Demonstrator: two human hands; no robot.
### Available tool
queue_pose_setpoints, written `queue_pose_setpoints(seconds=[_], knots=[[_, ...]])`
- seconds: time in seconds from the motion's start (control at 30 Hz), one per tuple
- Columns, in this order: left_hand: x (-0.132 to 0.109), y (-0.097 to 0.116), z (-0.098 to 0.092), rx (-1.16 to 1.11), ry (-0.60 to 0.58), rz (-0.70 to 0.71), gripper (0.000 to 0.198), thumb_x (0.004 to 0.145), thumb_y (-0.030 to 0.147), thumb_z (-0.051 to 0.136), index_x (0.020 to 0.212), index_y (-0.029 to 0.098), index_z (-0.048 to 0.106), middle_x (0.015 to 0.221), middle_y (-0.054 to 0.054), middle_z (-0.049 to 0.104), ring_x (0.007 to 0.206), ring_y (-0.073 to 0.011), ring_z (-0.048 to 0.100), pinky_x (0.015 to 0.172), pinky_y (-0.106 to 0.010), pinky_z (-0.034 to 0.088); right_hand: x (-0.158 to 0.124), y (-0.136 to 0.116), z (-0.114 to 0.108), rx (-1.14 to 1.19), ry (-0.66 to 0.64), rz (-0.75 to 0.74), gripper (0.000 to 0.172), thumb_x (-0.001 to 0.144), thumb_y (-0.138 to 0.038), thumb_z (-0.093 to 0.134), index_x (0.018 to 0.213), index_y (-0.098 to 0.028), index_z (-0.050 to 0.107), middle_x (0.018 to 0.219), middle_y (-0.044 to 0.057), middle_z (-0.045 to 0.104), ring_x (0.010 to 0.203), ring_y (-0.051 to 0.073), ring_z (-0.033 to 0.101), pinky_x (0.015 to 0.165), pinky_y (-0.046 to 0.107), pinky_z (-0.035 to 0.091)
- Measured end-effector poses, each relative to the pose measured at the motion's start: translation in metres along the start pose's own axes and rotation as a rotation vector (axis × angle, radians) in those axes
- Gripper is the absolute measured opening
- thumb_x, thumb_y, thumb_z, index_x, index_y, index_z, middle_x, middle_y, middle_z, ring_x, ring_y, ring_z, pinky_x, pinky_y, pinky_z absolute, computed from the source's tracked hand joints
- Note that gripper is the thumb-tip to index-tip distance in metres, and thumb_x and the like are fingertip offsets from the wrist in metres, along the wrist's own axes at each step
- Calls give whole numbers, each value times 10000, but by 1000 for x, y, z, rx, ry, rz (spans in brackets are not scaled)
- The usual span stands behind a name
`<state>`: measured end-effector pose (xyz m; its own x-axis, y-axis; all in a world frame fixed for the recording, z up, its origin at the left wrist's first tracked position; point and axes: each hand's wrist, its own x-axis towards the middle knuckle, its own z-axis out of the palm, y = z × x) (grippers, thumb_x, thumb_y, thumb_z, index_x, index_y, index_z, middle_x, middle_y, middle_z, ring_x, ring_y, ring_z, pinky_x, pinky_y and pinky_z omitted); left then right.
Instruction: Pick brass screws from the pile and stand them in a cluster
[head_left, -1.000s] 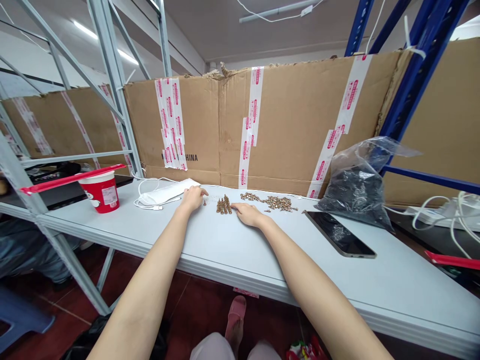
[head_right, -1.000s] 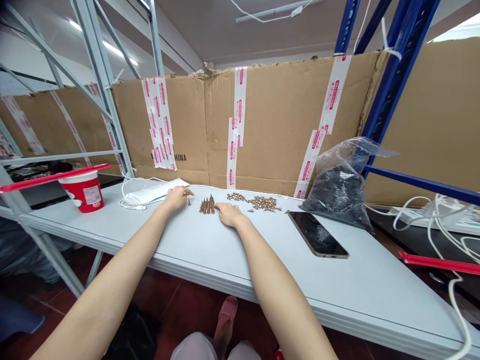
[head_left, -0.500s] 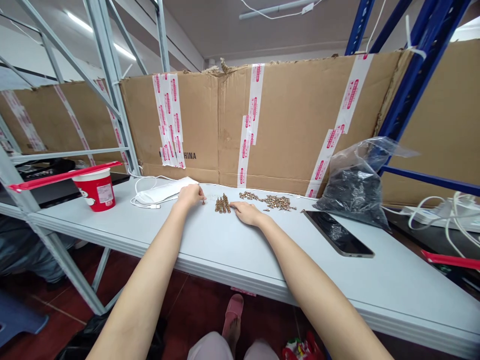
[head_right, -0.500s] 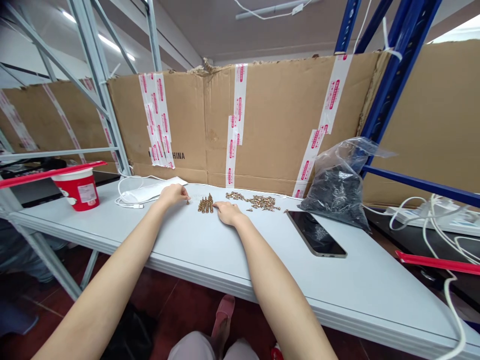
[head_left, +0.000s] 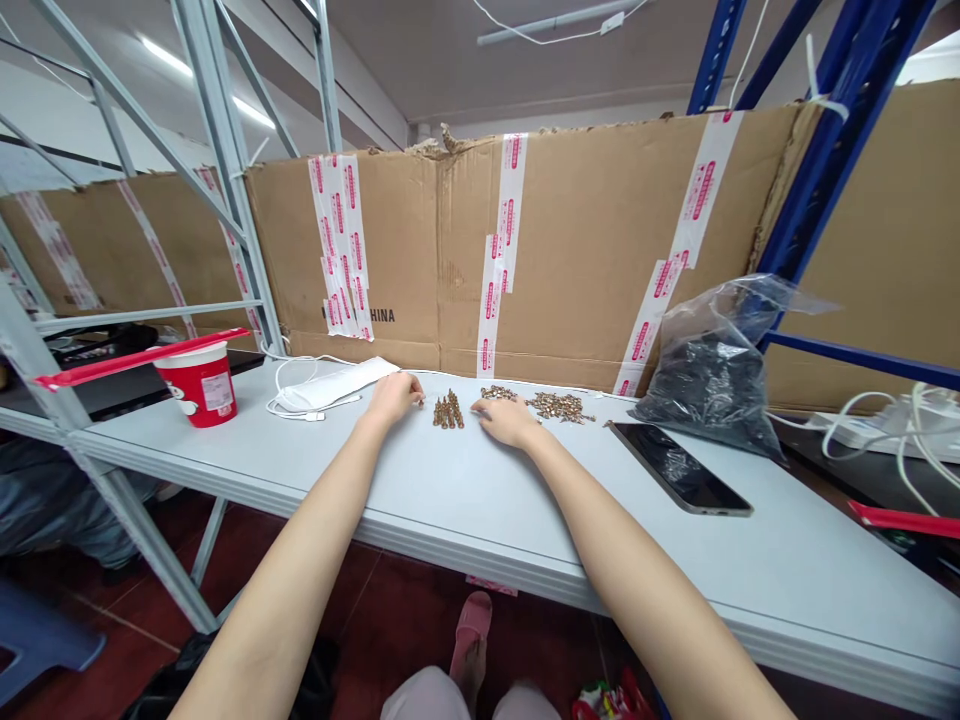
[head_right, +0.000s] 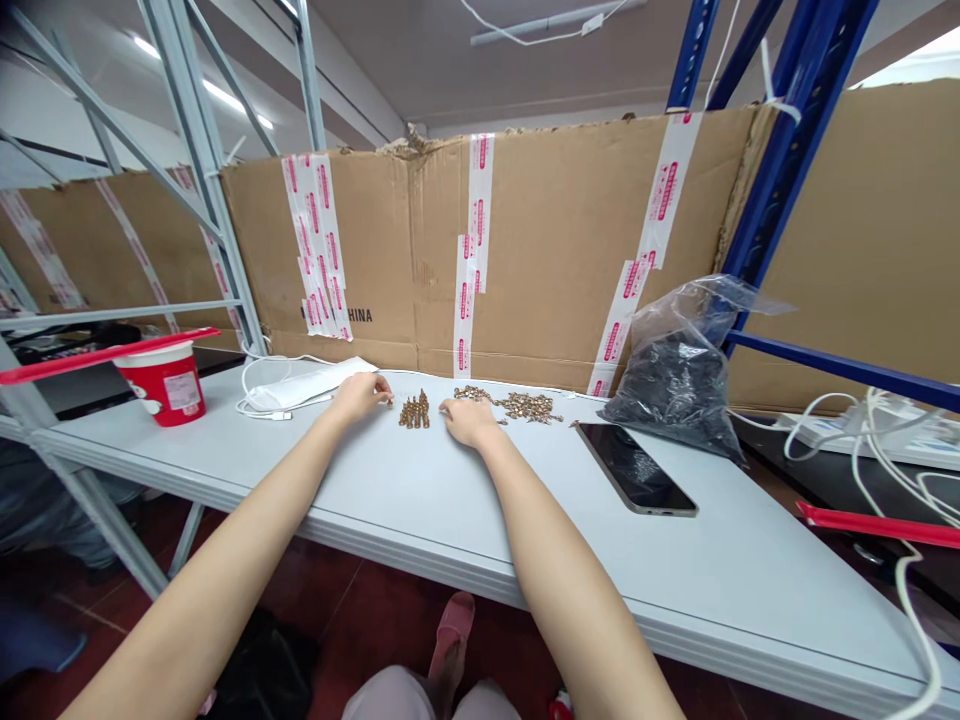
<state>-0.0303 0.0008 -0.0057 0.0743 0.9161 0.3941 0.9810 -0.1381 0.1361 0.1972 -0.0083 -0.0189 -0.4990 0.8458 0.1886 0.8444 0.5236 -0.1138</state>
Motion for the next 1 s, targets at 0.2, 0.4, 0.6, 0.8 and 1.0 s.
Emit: queue_pose_setpoints(seconds=[0.2,0.4,0.6,0.8,1.0], knots=[[3,6,11,-38,12,64,147,761,263,553,708,200,675,807,-35,686,808,-177,595,740,-257,411,-10,19,-27,-89,304,254,260,827,-212,397,962,-222,619,954,81,669,944,218,570,861,398,268],[4,5,16,-85,51,45,148,760,276,550,748,203,678,831,-38,682,831,-179,586,760,-263,407,-17,24,-40,-84,310,431,207,799,-274,486,935,-219,632,951,88,668,943,221,578,811,355,311],[3,9,20,-88,65,62,150,764,268,542,737,187,665,815,-47,672,824,-190,575,746,-276,404,-18,21,-41,-95,131,550,198,748,-265,580,920,-197,650,977,119,653,979,249,574,860,405,294],[4,8,24,-135,71,27,139,761,259,539,762,180,654,813,-51,662,786,-182,571,711,-266,404,-16,24,-41,-79,41,634,285,672,-191,634,956,-227,642,1038,99,631,1023,249,553,879,426,319],[9,4,30,-184,69,27,121,760,264,547,736,187,638,793,-34,661,750,-168,566,672,-258,394,-15,29,-36,-70,-10,627,316,675,-78,570,968,-170,649,1014,153,632,999,268,576,772,357,435]])
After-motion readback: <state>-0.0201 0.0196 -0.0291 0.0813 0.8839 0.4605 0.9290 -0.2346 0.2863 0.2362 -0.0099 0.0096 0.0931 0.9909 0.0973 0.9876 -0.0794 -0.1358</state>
